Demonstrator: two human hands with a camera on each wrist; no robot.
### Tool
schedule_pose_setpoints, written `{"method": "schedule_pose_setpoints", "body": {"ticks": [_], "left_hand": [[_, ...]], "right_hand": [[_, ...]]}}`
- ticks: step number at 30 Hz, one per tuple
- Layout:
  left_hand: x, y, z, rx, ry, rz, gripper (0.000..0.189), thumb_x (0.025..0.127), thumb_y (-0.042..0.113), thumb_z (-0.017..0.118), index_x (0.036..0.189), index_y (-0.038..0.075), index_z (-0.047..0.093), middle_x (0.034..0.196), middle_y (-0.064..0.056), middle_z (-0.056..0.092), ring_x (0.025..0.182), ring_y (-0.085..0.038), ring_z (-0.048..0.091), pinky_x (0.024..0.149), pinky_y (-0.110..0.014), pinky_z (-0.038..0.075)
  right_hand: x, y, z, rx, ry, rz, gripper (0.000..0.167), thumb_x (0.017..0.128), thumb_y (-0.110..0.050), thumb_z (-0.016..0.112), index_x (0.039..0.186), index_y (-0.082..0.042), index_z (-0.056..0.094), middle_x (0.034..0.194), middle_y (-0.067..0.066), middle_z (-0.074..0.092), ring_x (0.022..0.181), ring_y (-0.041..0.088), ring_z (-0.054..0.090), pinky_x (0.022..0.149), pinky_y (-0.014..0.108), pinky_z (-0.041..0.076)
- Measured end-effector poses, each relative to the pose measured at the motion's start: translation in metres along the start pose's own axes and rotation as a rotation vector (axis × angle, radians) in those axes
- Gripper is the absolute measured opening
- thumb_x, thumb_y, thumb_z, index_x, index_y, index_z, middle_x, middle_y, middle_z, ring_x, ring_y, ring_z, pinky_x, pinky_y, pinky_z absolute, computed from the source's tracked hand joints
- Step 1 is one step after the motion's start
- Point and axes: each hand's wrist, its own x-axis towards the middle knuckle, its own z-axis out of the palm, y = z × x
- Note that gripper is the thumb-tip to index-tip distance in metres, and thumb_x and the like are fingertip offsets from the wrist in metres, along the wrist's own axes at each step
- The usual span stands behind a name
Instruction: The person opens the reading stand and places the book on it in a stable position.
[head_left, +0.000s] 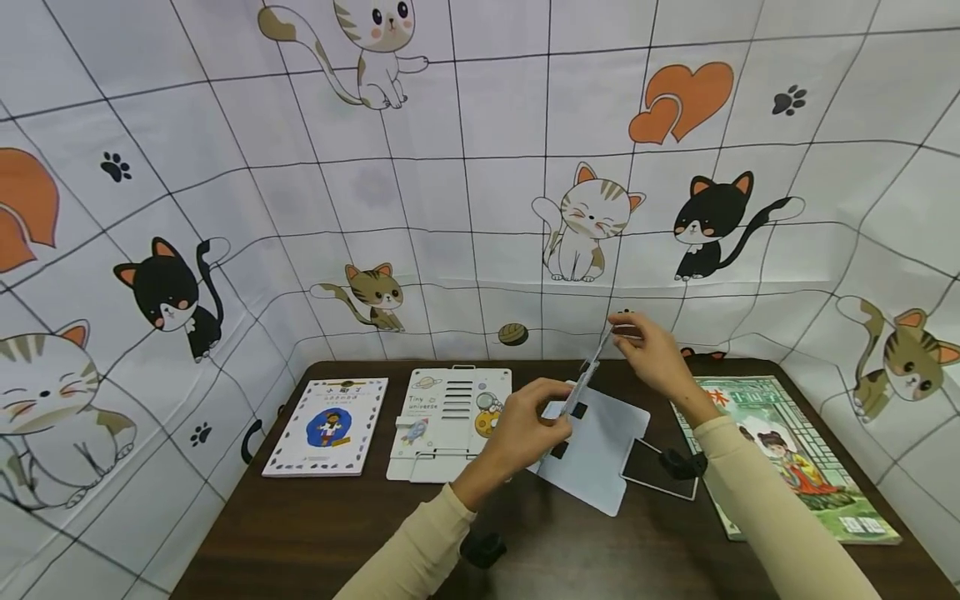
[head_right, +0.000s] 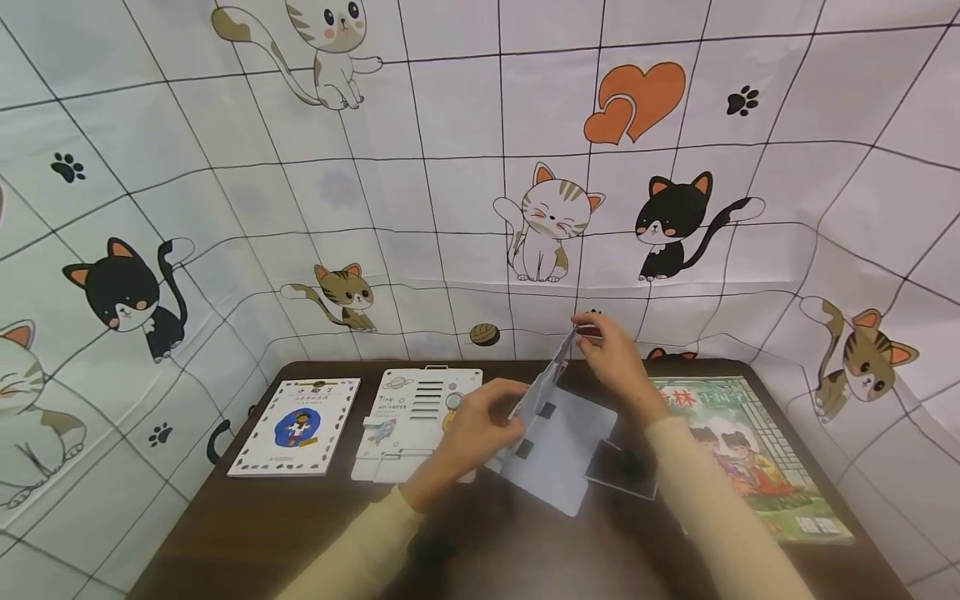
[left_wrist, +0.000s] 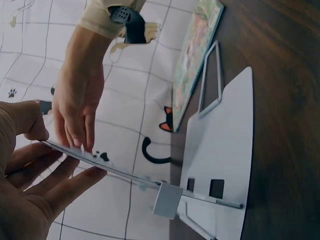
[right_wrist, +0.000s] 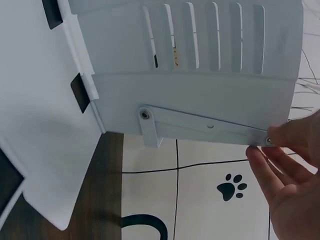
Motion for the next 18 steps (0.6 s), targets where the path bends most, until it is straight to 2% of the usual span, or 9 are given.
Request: {"method": "schedule_pose_setpoints", "body": {"ticks": [6,8,10,13,15,18], "left_hand": [[0.006,-0.009,-0.009,0.084,0.036,-0.017,0.030,0.096,-0.005,0.068,0.125,0.001,0.073,0.122,-0.015,0.071,0.108,-0.027,0.076,0.084,-0.019,0.061],[0.007,-0.013,-0.013,0.111,0.054,-0.024,0.025,0.097,-0.003,0.068,0.121,0.001,0.075,0.119,-0.015,0.074,0.104,-0.027,0.077,0.083,-0.020,0.061],[0.009,-0.017,-0.016,0.128,0.070,-0.041,0.023,0.098,0.000,0.070,0.120,0.003,0.076,0.118,-0.014,0.075,0.101,-0.026,0.078,0.081,-0.022,0.062],[0.012,-0.023,-0.020,0.143,0.097,-0.050,0.021,0.098,0.002,0.072,0.118,0.005,0.078,0.115,-0.013,0.078,0.098,-0.026,0.078,0.082,-0.026,0.063],[0.015,-0.028,-0.022,0.144,0.110,-0.068,0.020,0.099,0.005,0.073,0.118,0.007,0.079,0.112,-0.012,0.079,0.098,-0.025,0.078,0.083,-0.027,0.063],[0.020,-0.035,-0.024,0.148,0.127,-0.083,0.019,0.100,0.009,0.073,0.117,0.009,0.080,0.109,-0.010,0.080,0.098,-0.024,0.077,0.085,-0.029,0.062]], "right_hand": [[-0.006,0.006,-0.011,-0.019,0.068,0.052,0.025,0.109,-0.008,0.060,0.132,0.002,0.064,0.135,0.026,0.067,0.127,0.045,0.067,0.102,0.055,0.056],[-0.011,0.010,-0.015,-0.039,0.086,0.062,0.023,0.109,-0.010,0.060,0.129,0.002,0.066,0.131,0.025,0.069,0.124,0.044,0.068,0.100,0.045,0.058],[-0.015,0.013,-0.019,-0.046,0.101,0.067,0.022,0.109,-0.011,0.062,0.125,0.001,0.067,0.127,0.024,0.071,0.121,0.043,0.069,0.094,0.029,0.059],[-0.022,0.018,-0.024,-0.065,0.124,0.064,0.020,0.108,-0.015,0.065,0.121,-0.001,0.070,0.122,0.022,0.074,0.113,0.040,0.073,0.082,0.011,0.052],[-0.025,0.020,-0.026,-0.070,0.137,0.062,0.019,0.107,-0.016,0.067,0.119,-0.003,0.072,0.120,0.020,0.075,0.107,0.035,0.075,0.077,0.006,0.048],[-0.029,0.022,-0.029,-0.092,0.161,0.043,0.016,0.106,-0.015,0.068,0.116,-0.004,0.074,0.114,0.019,0.077,0.096,0.016,0.075,0.074,0.006,0.048]]}}
